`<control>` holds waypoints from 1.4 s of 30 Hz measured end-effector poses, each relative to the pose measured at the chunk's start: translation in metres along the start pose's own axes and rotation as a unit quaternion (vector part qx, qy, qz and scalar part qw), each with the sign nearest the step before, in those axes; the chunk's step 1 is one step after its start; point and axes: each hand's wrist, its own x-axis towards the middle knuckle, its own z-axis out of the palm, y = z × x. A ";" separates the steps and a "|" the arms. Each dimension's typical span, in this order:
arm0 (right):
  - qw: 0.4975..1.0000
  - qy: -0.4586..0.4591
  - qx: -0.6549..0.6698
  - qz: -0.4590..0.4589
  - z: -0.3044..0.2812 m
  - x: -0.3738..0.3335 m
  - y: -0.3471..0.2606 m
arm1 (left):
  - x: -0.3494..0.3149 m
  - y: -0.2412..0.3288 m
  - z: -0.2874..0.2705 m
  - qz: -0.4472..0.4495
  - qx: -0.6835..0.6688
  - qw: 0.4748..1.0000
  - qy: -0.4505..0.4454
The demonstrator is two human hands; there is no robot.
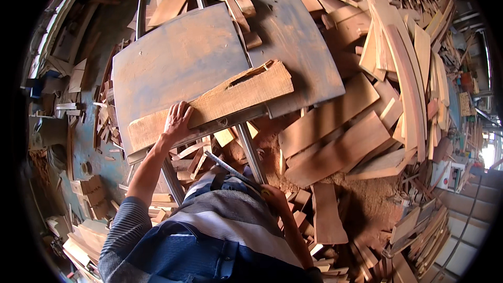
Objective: The person measures wood planks using a tape measure in a woodworking workshop, moving several planks and measuring their length and width.
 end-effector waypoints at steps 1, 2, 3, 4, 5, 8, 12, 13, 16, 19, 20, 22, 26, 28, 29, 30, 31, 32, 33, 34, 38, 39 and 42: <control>1.000 0.026 -0.006 -0.007 0.000 -0.005 0.012 | 0.018 -0.004 0.005 0.019 0.001 1.000 0.004; 1.000 0.029 0.000 -0.009 0.003 -0.006 0.014 | 0.026 -0.016 0.006 0.027 0.008 1.000 0.007; 0.999 0.030 0.005 -0.012 0.005 -0.006 0.016 | 0.031 -0.028 0.006 0.032 0.014 0.999 0.010; 0.999 0.025 -0.020 0.010 0.007 -0.006 0.018 | 0.038 -0.036 0.006 0.027 0.015 1.000 -0.001; 0.999 0.030 -0.012 0.028 0.009 -0.008 0.020 | 0.045 -0.045 0.005 0.025 0.017 1.000 0.002; 0.996 0.038 0.023 0.079 0.014 -0.014 0.017 | 0.064 -0.065 0.001 0.008 0.017 1.000 -0.016; 0.993 0.061 0.029 0.099 0.025 -0.021 0.014 | 0.085 -0.080 -0.009 -0.017 0.004 0.999 -0.040; 0.992 0.062 0.028 0.104 0.028 -0.019 0.020 | 0.089 -0.081 -0.011 -0.016 0.004 0.999 -0.039; 0.992 0.055 0.034 0.104 0.037 -0.011 0.020 | 0.095 -0.094 -0.009 -0.020 0.003 0.999 -0.039; 0.989 0.072 0.064 0.114 0.044 -0.006 0.006 | 0.102 -0.096 -0.016 -0.025 -0.006 0.998 -0.058; 0.989 0.068 0.069 0.111 0.046 -0.004 0.005 | 0.103 -0.099 -0.015 -0.024 -0.007 0.998 -0.057; 0.990 0.059 0.075 0.102 0.049 0.004 0.010 | 0.105 -0.104 -0.016 -0.025 -0.012 0.998 -0.053; 0.986 0.056 0.112 0.108 0.054 0.008 0.006 | 0.109 -0.108 -0.016 -0.027 -0.023 0.999 -0.039; 0.987 0.058 0.088 0.118 0.054 0.007 -0.014 | 0.109 -0.111 -0.016 -0.028 -0.030 0.999 -0.036; 0.987 0.063 0.088 0.120 0.055 0.008 -0.009 | 0.112 -0.111 -0.015 -0.026 -0.036 0.999 -0.029; 0.986 0.069 0.087 0.123 0.054 0.010 -0.007 | 0.116 -0.110 -0.013 -0.023 -0.041 0.999 -0.022; 0.986 0.071 0.092 0.121 0.055 0.012 -0.009 | 0.117 -0.109 -0.017 -0.021 -0.039 0.999 -0.017; 0.986 0.069 0.088 0.122 0.056 0.011 -0.011 | 0.119 -0.109 -0.021 -0.017 -0.035 0.999 -0.017; 0.988 0.061 0.076 0.123 0.052 0.013 -0.028 | 0.114 -0.115 -0.020 -0.023 -0.035 0.999 -0.017; 0.988 0.057 0.063 0.126 0.048 0.014 -0.039 | 0.112 -0.117 -0.019 -0.026 -0.039 0.999 -0.016; 0.992 0.063 0.052 0.101 0.041 0.013 -0.022 | 0.119 -0.115 -0.018 -0.020 -0.042 0.999 -0.003; 0.992 0.063 0.047 0.100 0.039 0.013 -0.021 | 0.120 -0.115 -0.019 -0.021 -0.042 0.999 -0.001; 0.995 0.052 0.024 0.082 0.031 0.018 -0.015 | 0.119 -0.120 -0.020 -0.030 -0.034 0.999 0.005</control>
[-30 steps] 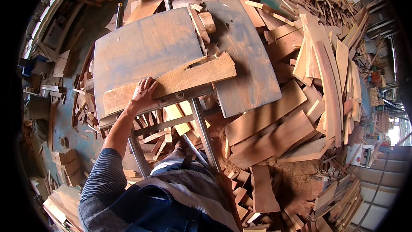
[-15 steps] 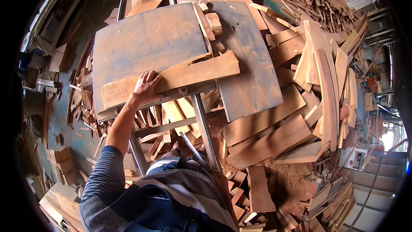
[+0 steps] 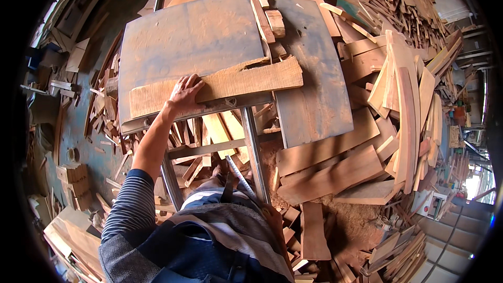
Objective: The person measures wood planks using a tape measure in a woodworking workshop, moving several planks and measuring their length and width.
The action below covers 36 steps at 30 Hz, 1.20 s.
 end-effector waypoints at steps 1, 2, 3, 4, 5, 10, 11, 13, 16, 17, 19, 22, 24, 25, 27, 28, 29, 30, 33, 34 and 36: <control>1.000 -0.006 -0.010 -0.010 -0.002 0.002 0.004 | 0.001 -0.001 -0.003 0.004 -0.001 1.000 -0.010; 1.000 -0.009 -0.020 -0.019 -0.005 0.006 0.007 | 0.003 -0.002 -0.006 0.007 -0.003 1.000 -0.020; 1.000 -0.004 -0.021 -0.021 -0.010 0.004 0.011 | 0.004 -0.002 -0.008 0.008 -0.005 1.000 -0.029; 1.000 -0.009 -0.014 -0.021 -0.012 0.008 0.006 | 0.004 0.004 -0.017 -0.006 0.013 0.999 -0.042; 1.000 -0.009 0.004 -0.021 -0.014 0.009 0.001 | 0.007 0.000 -0.018 -0.007 0.003 0.998 -0.067; 0.992 0.023 0.120 -0.011 -0.023 -0.006 -0.009 | 0.010 -0.011 -0.004 0.012 0.020 0.999 -0.024; 0.990 0.023 0.141 -0.011 -0.023 -0.008 -0.010 | 0.006 -0.017 -0.004 0.002 0.036 0.999 -0.031; 0.986 0.022 0.164 -0.011 -0.031 -0.013 -0.001 | 0.013 -0.011 -0.003 -0.008 0.035 0.998 -0.048; 0.990 -0.008 0.129 0.064 -0.051 -0.008 -0.004 | 0.015 -0.007 -0.012 -0.024 0.028 0.998 -0.059; 0.988 -0.018 0.105 0.108 -0.055 -0.005 -0.009 | 0.012 -0.012 -0.008 -0.019 0.030 0.999 -0.039; 0.962 -0.049 0.204 0.176 -0.060 -0.005 0.001 | 0.020 -0.015 -0.007 0.002 0.030 0.999 -0.023; 0.956 -0.050 0.239 0.161 -0.066 -0.004 0.016 | 0.022 -0.016 -0.004 0.012 0.030 0.999 -0.002; 0.967 -0.041 0.215 0.133 -0.063 -0.005 0.031 | 0.024 -0.017 -0.006 0.013 0.022 1.000 -0.002; 0.966 -0.040 0.217 0.137 -0.061 -0.006 0.032 | 0.025 -0.017 -0.006 0.011 0.022 1.000 -0.001; 0.963 -0.039 0.225 0.146 -0.056 -0.009 0.036 | 0.027 -0.017 -0.010 0.007 0.023 1.000 -0.001; 0.960 -0.046 0.231 0.152 -0.054 -0.008 0.038 | 0.029 -0.017 -0.011 0.003 0.015 1.000 -0.004; 0.962 -0.044 0.231 0.140 -0.052 -0.007 0.040 | 0.032 -0.018 -0.012 -0.001 0.007 1.000 -0.006; 0.964 -0.041 0.231 0.128 -0.050 -0.008 0.042 | 0.035 -0.018 -0.014 -0.004 -0.001 1.000 -0.009; 0.976 0.022 0.181 0.118 -0.042 -0.012 0.009 | 0.031 -0.019 -0.012 -0.006 -0.003 1.000 -0.019; 0.971 0.040 0.193 0.134 -0.039 -0.016 -0.006 | 0.031 -0.022 -0.012 -0.009 -0.005 1.000 -0.021; 0.968 0.070 0.199 0.136 -0.034 -0.019 -0.013 | 0.031 -0.022 -0.011 -0.009 0.002 1.000 -0.005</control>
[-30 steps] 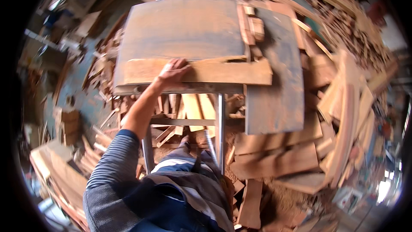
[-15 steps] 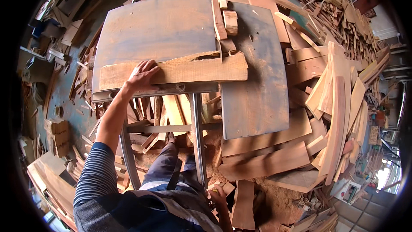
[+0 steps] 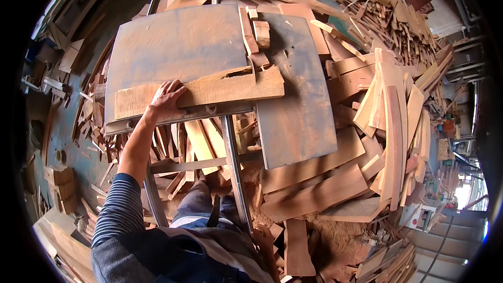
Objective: The person measures wood planks using a tape measure in a woodworking workshop, moving several planks and measuring their length and width.
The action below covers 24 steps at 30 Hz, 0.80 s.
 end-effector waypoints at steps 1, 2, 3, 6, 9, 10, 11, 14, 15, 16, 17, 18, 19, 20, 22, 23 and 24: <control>1.000 0.011 -0.005 -0.016 0.002 0.000 0.003 | 0.001 0.000 0.000 0.000 0.003 1.000 0.007; 0.999 0.021 -0.011 -0.032 0.004 0.001 0.005 | 0.002 -0.002 0.001 0.003 0.002 1.000 0.010; 0.999 0.024 0.008 -0.032 0.005 0.002 0.011 | 0.004 -0.002 0.000 0.008 0.001 1.000 0.013; 0.998 0.039 0.028 -0.035 0.010 0.001 0.019 | 0.006 -0.003 -0.005 0.016 -0.004 1.000 0.012; 0.998 0.057 0.006 -0.030 0.023 -0.004 0.006 | 0.005 0.000 -0.010 0.018 -0.021 1.000 0.011; 0.998 0.055 0.016 -0.023 0.026 -0.008 0.001 | 0.004 -0.001 -0.012 0.017 -0.028 0.999 0.010; 0.998 0.053 0.026 -0.016 0.029 -0.009 -0.001 | 0.002 -0.004 -0.012 0.018 -0.026 0.999 0.014; 0.994 0.043 -0.027 -0.102 0.025 -0.004 0.018 | 0.008 -0.006 -0.007 0.028 -0.028 0.999 0.031; 0.989 0.038 -0.045 -0.133 0.026 -0.004 0.021 | 0.009 -0.008 -0.007 0.024 -0.025 0.999 0.023; 0.983 0.036 -0.073 -0.163 0.026 -0.005 0.024 | 0.009 -0.009 -0.008 0.020 -0.022 0.999 0.015; 0.976 0.035 -0.100 -0.192 0.026 -0.007 0.027 | 0.009 -0.011 -0.008 0.017 -0.019 1.000 0.007; 0.972 0.037 -0.111 -0.206 0.025 -0.007 0.028 | 0.010 -0.012 -0.008 0.017 -0.019 1.000 0.008; 0.967 0.039 -0.122 -0.220 0.025 -0.008 0.030 | 0.011 -0.012 -0.007 0.016 -0.019 1.000 0.009; 0.968 0.043 -0.117 -0.218 0.024 -0.007 0.031 | 0.013 -0.013 -0.007 0.015 -0.019 1.000 0.010; 0.971 0.052 -0.105 -0.207 0.024 -0.010 0.030 | 0.013 -0.014 -0.006 0.009 -0.010 1.000 0.019; 0.973 0.056 -0.097 -0.200 0.024 -0.013 0.031 | 0.014 -0.014 -0.006 0.006 -0.005 1.000 0.023; 0.981 0.059 -0.081 -0.167 0.022 -0.014 0.032 | 0.015 -0.012 -0.007 0.000 -0.006 1.000 0.026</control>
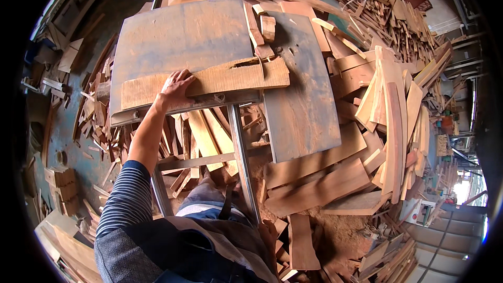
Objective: The person measures wood planks using a tape measure in a woodworking workshop, moving several planks and measuring their length and width.
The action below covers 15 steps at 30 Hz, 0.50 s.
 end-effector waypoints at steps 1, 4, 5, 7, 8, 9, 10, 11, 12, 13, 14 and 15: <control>0.999 0.005 0.015 0.034 -0.001 -0.001 0.001 | 0.002 0.001 -0.002 -0.001 -0.005 1.000 -0.015; 0.980 0.007 0.107 0.168 -0.005 0.007 0.016 | -0.001 -0.009 0.000 0.018 0.009 0.999 0.031; 0.980 0.010 0.112 0.165 -0.004 0.005 0.017 | 0.004 -0.007 0.002 0.020 0.018 0.999 0.033; 0.980 0.013 0.121 0.159 -0.003 -0.001 0.012 | 0.012 -0.005 0.007 0.022 0.034 0.999 0.036; 0.981 0.018 0.108 0.163 0.002 -0.001 -0.024 | 0.007 -0.012 0.011 0.000 0.035 0.999 0.024; 0.982 0.008 0.096 0.162 -0.001 0.003 -0.016 | 0.001 -0.017 0.008 -0.024 0.033 0.999 0.014; 0.983 0.008 0.093 0.161 -0.006 0.005 0.010 | 0.006 -0.017 0.006 -0.035 0.030 0.999 0.006; 0.980 0.021 0.115 0.161 -0.004 0.002 0.037 | 0.031 0.004 0.001 -0.018 0.038 0.999 -0.003; 0.979 0.022 0.126 0.157 -0.001 0.002 0.028 | 0.033 0.000 0.003 -0.023 0.045 0.999 0.003; 0.979 0.015 0.132 0.155 0.001 0.001 0.003 | 0.027 -0.011 0.008 -0.036 0.053 0.998 0.006; 0.978 0.015 0.136 0.154 0.000 -0.002 -0.016 | 0.023 -0.016 0.012 -0.046 0.057 0.997 0.010; 0.988 0.010 0.110 0.111 -0.002 -0.003 -0.014 | 0.027 -0.018 0.012 -0.050 0.050 0.997 0.004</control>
